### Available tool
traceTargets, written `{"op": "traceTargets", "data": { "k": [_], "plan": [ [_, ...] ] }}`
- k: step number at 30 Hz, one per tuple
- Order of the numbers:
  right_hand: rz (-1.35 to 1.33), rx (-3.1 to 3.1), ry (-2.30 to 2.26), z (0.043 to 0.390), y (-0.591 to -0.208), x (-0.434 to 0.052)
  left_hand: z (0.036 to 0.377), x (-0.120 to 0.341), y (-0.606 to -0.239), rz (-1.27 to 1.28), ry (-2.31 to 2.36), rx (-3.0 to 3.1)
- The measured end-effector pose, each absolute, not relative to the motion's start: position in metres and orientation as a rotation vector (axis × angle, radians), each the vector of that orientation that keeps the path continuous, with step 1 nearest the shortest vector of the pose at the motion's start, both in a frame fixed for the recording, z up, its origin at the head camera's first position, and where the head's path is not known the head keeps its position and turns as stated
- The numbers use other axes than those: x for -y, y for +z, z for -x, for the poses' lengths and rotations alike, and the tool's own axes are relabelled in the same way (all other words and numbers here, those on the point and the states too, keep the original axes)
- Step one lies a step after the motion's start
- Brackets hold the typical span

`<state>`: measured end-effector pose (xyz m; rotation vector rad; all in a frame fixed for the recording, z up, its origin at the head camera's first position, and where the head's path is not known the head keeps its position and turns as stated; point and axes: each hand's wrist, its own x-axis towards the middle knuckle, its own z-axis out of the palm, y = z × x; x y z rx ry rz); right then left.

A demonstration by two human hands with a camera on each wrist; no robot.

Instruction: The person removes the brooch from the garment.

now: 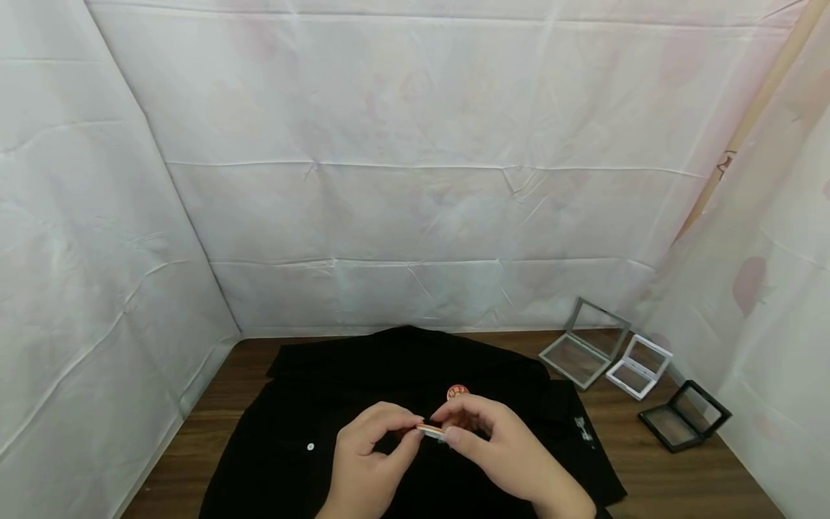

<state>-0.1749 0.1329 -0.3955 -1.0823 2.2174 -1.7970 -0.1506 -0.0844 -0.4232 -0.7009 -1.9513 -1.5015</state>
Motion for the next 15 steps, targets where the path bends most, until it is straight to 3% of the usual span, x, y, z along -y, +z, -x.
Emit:
{"op": "traceTargets", "data": {
  "k": [7, 15],
  "plan": [
    [1.08, -1.737, -1.711, 0.192, -0.388, -0.135, 0.156, 0.083, -0.428, 0.873, -1.4, 1.762],
    [1.084, -1.714, -1.533, 0.202, -0.376, -0.135, 0.158, 0.081, -0.426, 0.956, -1.354, 1.699]
  ]
}}
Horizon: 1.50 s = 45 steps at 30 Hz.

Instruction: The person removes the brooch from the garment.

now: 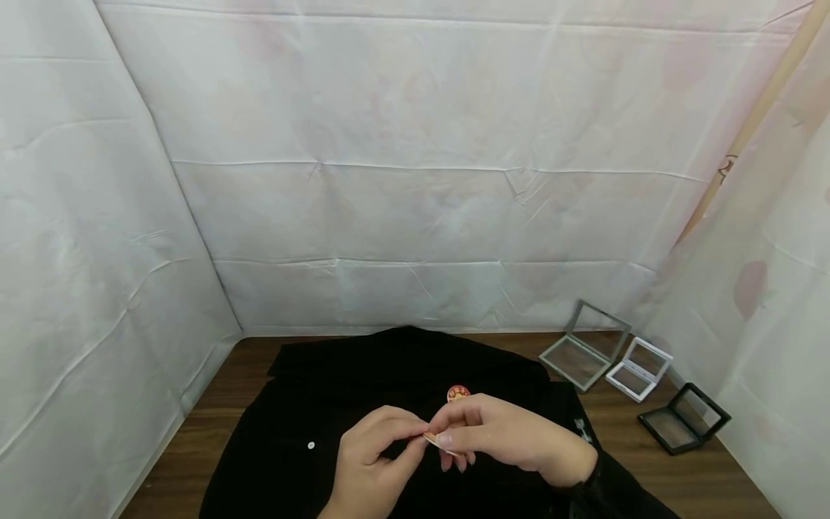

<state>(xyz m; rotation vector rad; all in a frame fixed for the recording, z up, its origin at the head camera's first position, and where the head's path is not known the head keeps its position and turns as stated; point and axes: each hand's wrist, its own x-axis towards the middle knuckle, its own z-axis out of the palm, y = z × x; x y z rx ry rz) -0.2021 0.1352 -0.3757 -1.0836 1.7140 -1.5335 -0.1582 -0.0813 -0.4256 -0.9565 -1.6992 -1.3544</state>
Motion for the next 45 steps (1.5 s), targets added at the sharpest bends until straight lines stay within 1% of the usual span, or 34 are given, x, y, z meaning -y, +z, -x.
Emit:
{"op": "traceTargets", "data": {
  "k": [8, 20, 26, 32, 37, 41, 45],
  "plan": [
    [1.046, -1.801, -1.437, 0.203, -0.369, -0.14, 0.16, 0.078, -0.428, 0.979, -1.314, 1.7],
    [1.087, -1.847, -1.376, 0.203, -0.365, -0.14, 0.16, 0.075, -0.432, 0.959, -1.287, 1.742],
    [1.022, -1.932, -1.359, 0.201, -0.369, -0.14, 0.16, 0.083, -0.433, 0.982, -1.236, 1.832],
    [0.909, -2.182, -1.239, 0.198, -0.388, -0.141, 0.159, 0.101, -0.444, 0.944, -1.107, 2.143],
    [0.901, -2.527, -1.019, 0.198, -0.41, -0.146, 0.159, 0.119, -0.458, 1.007, -0.899, 2.423],
    [0.83, -2.672, -0.897, 0.205, -0.425, -0.154, 0.164, 0.133, -0.468, 1.08, -0.752, 2.675],
    [0.704, -2.675, -0.909, 0.217, -0.439, -0.166, 0.17, 0.145, -0.481, 1.131, -0.67, 2.923]
  ]
}}
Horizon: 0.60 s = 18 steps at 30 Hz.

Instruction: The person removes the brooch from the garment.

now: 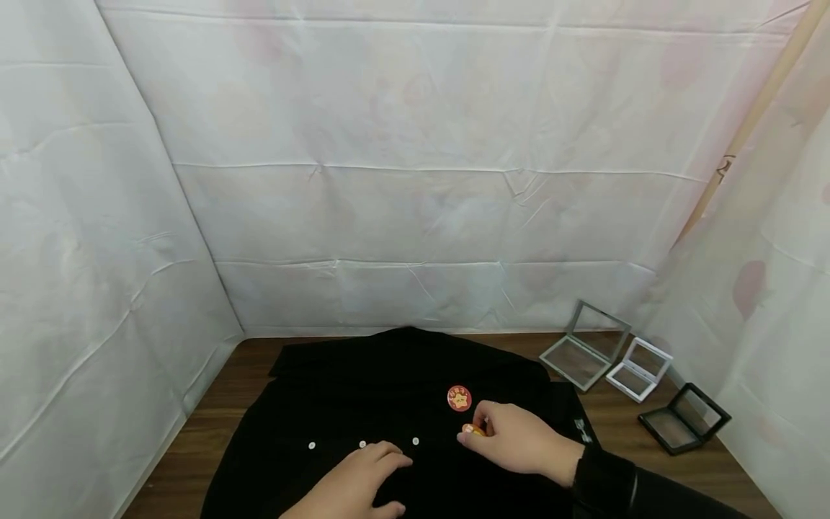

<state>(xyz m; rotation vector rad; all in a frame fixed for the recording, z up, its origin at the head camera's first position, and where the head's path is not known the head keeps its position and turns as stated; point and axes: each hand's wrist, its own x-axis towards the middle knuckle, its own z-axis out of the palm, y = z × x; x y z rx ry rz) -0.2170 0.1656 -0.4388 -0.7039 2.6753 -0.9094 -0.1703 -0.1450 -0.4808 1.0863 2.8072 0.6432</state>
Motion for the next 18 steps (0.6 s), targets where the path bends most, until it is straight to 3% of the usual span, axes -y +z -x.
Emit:
{"op": "traceTargets", "data": {
  "k": [9, 18],
  "plan": [
    [0.436, -2.893, -0.758, 0.254, -0.459, -0.201, 0.174, 0.163, -0.51, -1.033, 0.45, -2.787],
    [0.263, -3.048, -0.436, 0.301, -0.45, -0.255, 0.173, 0.169, -0.522, -0.902, 0.417, -2.771]
  ]
}}
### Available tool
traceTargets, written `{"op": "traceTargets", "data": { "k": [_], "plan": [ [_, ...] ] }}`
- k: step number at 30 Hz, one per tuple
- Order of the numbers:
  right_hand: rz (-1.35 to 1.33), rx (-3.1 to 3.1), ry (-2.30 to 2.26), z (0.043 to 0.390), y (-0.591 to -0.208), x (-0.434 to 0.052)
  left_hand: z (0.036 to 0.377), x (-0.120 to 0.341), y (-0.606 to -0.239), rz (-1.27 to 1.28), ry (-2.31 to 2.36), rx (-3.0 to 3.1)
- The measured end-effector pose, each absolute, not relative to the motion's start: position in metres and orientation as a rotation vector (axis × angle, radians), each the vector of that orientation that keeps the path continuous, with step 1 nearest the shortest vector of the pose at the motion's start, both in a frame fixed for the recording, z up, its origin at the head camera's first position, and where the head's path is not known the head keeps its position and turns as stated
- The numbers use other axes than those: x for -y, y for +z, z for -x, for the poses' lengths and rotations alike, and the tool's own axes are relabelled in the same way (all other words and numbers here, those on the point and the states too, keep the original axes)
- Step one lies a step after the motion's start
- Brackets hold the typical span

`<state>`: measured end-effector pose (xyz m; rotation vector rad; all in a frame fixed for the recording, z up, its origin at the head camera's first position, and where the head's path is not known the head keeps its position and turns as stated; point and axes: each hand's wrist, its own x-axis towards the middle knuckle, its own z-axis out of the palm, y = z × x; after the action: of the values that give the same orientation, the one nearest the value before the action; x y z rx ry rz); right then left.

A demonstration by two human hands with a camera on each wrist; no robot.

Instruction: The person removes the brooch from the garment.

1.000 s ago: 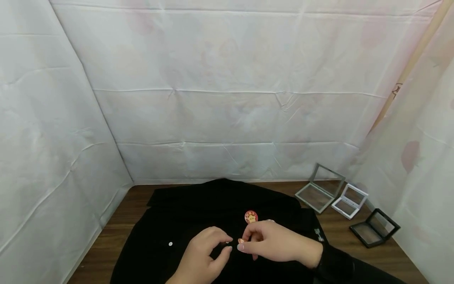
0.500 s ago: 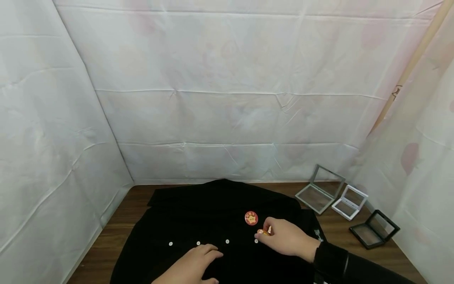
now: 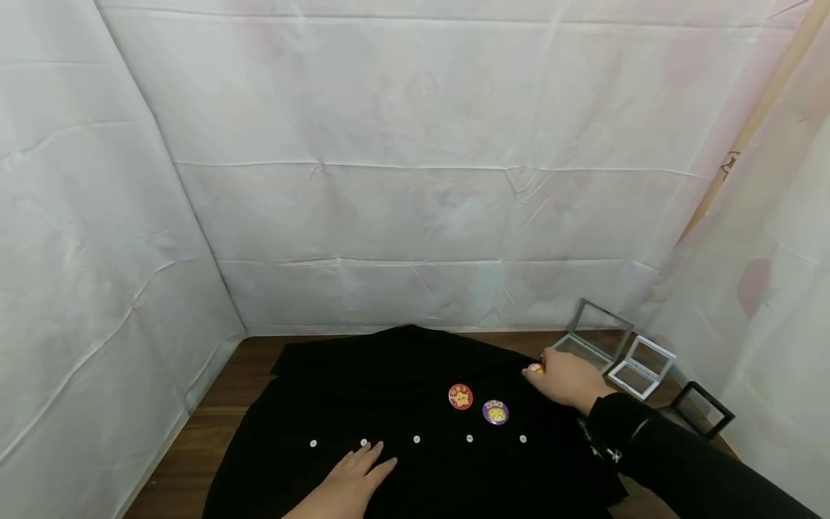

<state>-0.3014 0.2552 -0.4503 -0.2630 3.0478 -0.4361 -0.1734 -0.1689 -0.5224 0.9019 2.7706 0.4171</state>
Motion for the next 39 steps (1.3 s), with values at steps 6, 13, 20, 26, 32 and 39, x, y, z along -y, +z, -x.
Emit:
{"op": "traceTargets", "data": {
  "k": [6, 13, 20, 26, 32, 39],
  "plan": [
    [0.201, -3.099, -0.322, 0.325, -0.446, -0.284, 0.176, 0.167, -0.525, -0.83, 0.37, -2.751],
    [0.158, -3.134, -0.247, 0.338, -0.452, -0.309, 0.176, 0.161, -0.527, -0.806, 0.358, -2.755],
    [0.072, -3.1, -0.352, 0.338, -0.447, -0.314, 0.175, 0.164, -0.527, -0.846, 0.379, -2.768],
    [0.049, -3.095, -0.417, 0.346, -0.455, -0.304, 0.174, 0.173, -0.533, -0.853, 0.387, -2.755],
    [-0.018, -3.072, -0.421, 0.359, -0.468, -0.308, 0.174, 0.172, -0.533, -0.87, 0.399, -2.735],
    [-0.037, -3.046, -0.457, 0.368, -0.481, -0.32, 0.168, 0.166, -0.53, -0.846, 0.401, -2.757]
  ]
}}
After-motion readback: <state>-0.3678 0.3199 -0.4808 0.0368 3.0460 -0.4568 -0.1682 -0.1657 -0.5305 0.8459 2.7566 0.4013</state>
